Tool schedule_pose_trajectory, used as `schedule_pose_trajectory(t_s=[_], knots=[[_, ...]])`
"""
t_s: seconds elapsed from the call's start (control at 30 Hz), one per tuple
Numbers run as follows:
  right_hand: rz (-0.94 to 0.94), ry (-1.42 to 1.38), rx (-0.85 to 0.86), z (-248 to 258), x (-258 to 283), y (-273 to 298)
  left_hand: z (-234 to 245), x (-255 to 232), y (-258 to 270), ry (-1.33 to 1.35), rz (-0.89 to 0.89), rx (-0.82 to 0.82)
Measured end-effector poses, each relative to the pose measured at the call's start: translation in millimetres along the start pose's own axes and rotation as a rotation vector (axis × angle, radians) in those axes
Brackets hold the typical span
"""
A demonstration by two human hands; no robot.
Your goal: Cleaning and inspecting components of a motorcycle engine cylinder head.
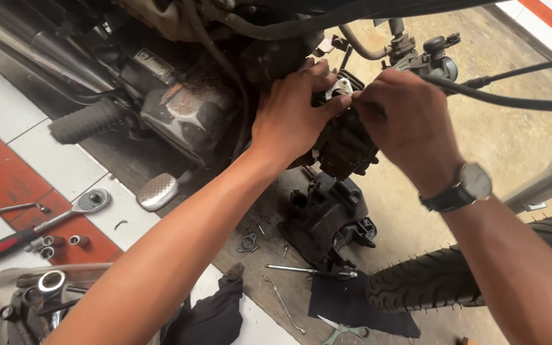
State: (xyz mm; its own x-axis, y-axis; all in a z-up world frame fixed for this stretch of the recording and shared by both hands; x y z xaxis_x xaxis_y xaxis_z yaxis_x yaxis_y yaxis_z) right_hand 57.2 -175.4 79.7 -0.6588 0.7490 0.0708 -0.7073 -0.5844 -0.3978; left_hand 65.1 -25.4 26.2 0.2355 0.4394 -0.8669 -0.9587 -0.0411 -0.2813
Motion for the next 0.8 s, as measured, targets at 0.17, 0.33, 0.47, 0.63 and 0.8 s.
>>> schedule_pose_trajectory(t_s=[0.17, 0.33, 0.47, 0.63, 0.8], knots=[[-0.126, -0.143, -0.067, 5, -2, 4, -2, 2, -1, -0.018, 0.037, 0.012], [-0.053, -0.065, -0.077, 6, 7, 4, 1, -3, 0, -0.033, 0.056, 0.02], [-0.096, 0.055, -0.094, 2, 17, 8, 3, -1, 2, -0.042, 0.062, 0.008], [-0.042, 0.126, -0.12, 7, 22, 5, 0, 0, 0, -0.019, 0.06, -0.018], [-0.013, 0.101, -0.063, 4, 16, 3, 3, -4, 3, -0.022, 0.119, 0.005]])
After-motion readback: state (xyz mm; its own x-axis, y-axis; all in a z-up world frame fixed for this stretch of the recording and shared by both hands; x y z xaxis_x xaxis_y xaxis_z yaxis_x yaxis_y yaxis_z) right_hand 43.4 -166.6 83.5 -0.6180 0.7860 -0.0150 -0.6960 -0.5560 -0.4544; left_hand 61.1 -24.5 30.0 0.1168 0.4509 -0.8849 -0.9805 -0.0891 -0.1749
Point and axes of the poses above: each hand's wrist, its own y-axis away from the middle knuckle, its own z-axis out of the back of the hand, x = y × z, the point moved 7 cm from there along -y, towards the middle knuckle, and after that the axes turned 3 degrees about y, right-handed, at the moved point
